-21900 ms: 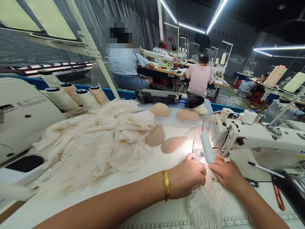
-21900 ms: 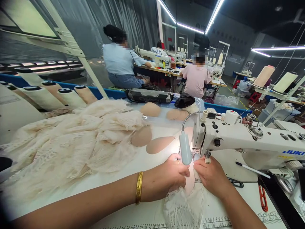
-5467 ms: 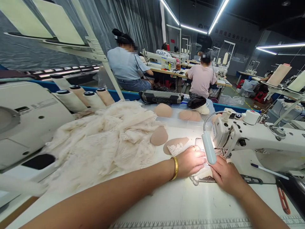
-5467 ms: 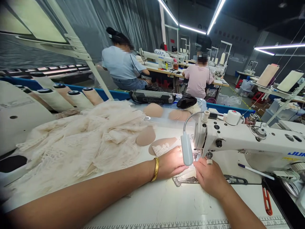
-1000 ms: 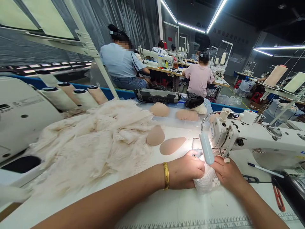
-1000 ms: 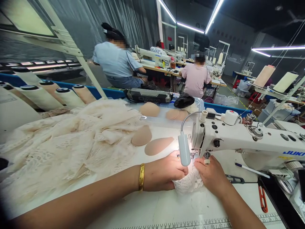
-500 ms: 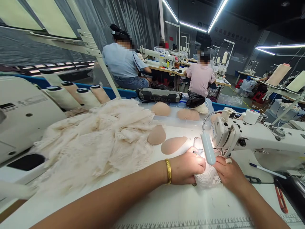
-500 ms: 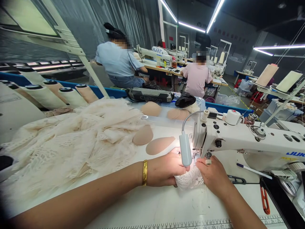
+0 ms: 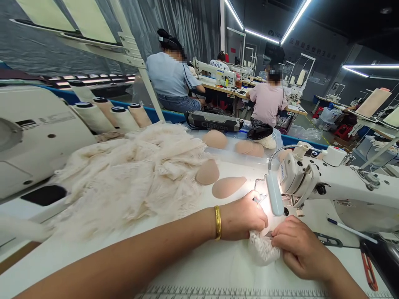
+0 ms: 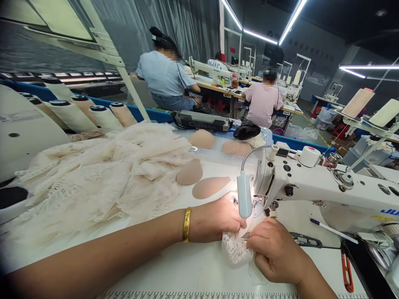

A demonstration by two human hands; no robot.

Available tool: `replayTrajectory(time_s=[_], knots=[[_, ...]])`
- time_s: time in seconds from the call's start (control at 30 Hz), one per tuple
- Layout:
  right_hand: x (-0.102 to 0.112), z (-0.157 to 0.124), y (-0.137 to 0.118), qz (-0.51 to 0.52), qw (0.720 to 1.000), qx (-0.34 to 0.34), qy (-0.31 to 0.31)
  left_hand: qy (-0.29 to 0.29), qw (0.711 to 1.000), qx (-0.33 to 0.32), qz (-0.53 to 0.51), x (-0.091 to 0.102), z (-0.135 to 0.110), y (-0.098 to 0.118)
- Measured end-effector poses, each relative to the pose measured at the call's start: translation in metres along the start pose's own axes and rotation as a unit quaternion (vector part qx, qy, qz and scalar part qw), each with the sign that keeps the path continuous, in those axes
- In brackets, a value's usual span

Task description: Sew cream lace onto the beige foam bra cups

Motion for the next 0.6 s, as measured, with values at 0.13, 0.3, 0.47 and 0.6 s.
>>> replayTrajectory(time_s=[0.13, 0.3, 0.47, 0.6], knots=[[-0.001, -0.004, 0.011, -0.043, 0.999, -0.010, 0.004, 0.024, 1.000, 0.008, -0.004, 0.001, 0.000, -0.009], [-0.001, -0.009, 0.022, -0.107, 0.994, -0.029, 0.024, 0.031, 0.999, 0.020, 0.019, -0.001, -0.001, -0.018], [-0.002, -0.010, 0.026, -0.146, 0.989, -0.025, 0.013, 0.033, 0.999, -0.021, 0.036, -0.003, -0.002, -0.014], [-0.003, -0.010, 0.029, -0.167, 0.985, -0.035, -0.003, 0.045, 0.996, -0.041, 0.062, -0.004, -0.002, -0.012]])
Point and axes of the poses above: each hand's wrist, its own z-axis towards the middle knuckle, its own x-axis out of the back of the hand, y = z × x, the point moved 9 cm from there along z, towards the middle knuckle, and after that the axes turned 15 degrees about y, right-handed, at the moved point
